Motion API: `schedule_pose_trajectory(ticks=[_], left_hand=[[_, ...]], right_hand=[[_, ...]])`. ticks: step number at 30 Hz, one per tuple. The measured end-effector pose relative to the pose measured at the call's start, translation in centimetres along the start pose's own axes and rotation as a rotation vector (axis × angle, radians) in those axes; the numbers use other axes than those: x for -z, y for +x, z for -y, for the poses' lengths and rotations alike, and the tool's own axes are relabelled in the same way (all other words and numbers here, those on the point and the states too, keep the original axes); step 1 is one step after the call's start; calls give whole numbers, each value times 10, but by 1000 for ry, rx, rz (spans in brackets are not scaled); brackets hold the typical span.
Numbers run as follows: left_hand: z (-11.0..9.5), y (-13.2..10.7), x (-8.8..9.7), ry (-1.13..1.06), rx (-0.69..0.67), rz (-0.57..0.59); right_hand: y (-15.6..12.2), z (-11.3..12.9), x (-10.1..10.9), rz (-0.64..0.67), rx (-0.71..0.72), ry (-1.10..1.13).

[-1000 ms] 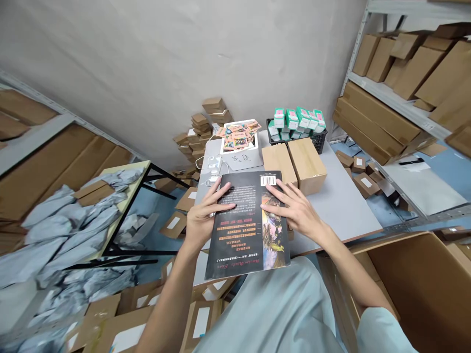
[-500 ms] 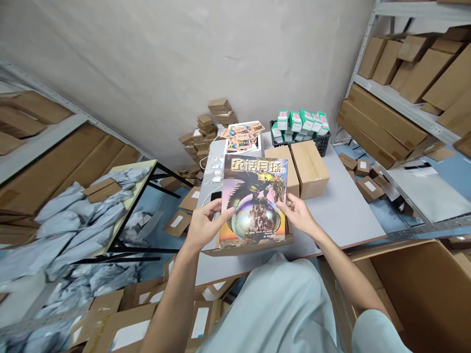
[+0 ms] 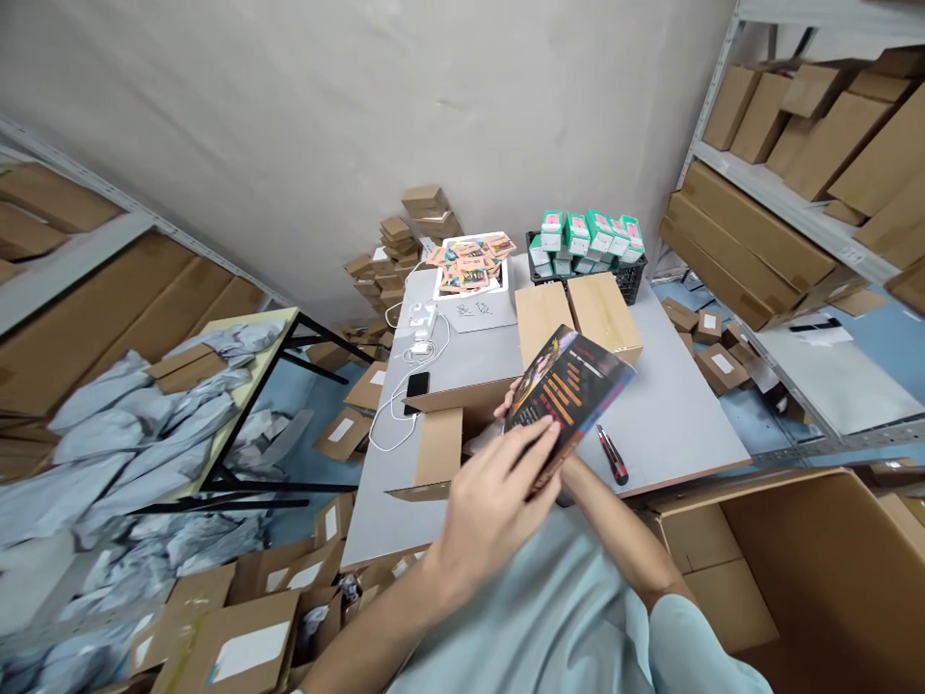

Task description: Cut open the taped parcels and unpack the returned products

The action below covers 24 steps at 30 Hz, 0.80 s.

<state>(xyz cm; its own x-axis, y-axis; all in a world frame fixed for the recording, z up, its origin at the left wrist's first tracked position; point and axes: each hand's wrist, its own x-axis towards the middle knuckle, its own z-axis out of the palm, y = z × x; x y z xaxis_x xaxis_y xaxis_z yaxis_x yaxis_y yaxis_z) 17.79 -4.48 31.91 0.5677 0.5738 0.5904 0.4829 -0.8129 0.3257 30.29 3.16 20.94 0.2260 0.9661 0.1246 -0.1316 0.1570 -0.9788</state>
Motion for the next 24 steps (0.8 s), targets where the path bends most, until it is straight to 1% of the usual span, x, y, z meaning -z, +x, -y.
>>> schedule_pose_trajectory(ticks=[1,3,4,5,6,8,10,11,13,15,18,21,24], left_hand=[[10,0,6,-76,67,-23],[41,-1,17,-203,253,-107],[59,-2,19,-230,353,-173],[78,-3,18,-244,446,-245],[96,-5,15,-269,517,-276],[126,-10,0,-390,569,-252],[144,-16,-18,-465,625,-198],[148,-19,-26,-491,653,-172],[147,-24,-38,-524,701,-133],[140,-29,-42,-569,733,-118],[127,-32,-39,-740,759,-121],[113,-30,-33,-908,787,-149],[101,-26,-28,-904,899,-197]], right_hand=[[-4,2,4,-39,-62,37],[-12,9,14,-140,-171,74],[-16,15,19,-170,-193,66],[-20,21,23,-165,-201,53],[-24,28,25,-140,-196,44],[-30,39,25,-47,-174,45],[-34,43,19,31,-147,47],[-36,43,14,55,-134,41],[-38,40,5,81,-110,13],[-40,37,-2,98,-84,-47],[-42,34,-6,105,-41,-192],[-43,33,-9,68,-21,-317],[-46,32,-11,62,-8,-350]])
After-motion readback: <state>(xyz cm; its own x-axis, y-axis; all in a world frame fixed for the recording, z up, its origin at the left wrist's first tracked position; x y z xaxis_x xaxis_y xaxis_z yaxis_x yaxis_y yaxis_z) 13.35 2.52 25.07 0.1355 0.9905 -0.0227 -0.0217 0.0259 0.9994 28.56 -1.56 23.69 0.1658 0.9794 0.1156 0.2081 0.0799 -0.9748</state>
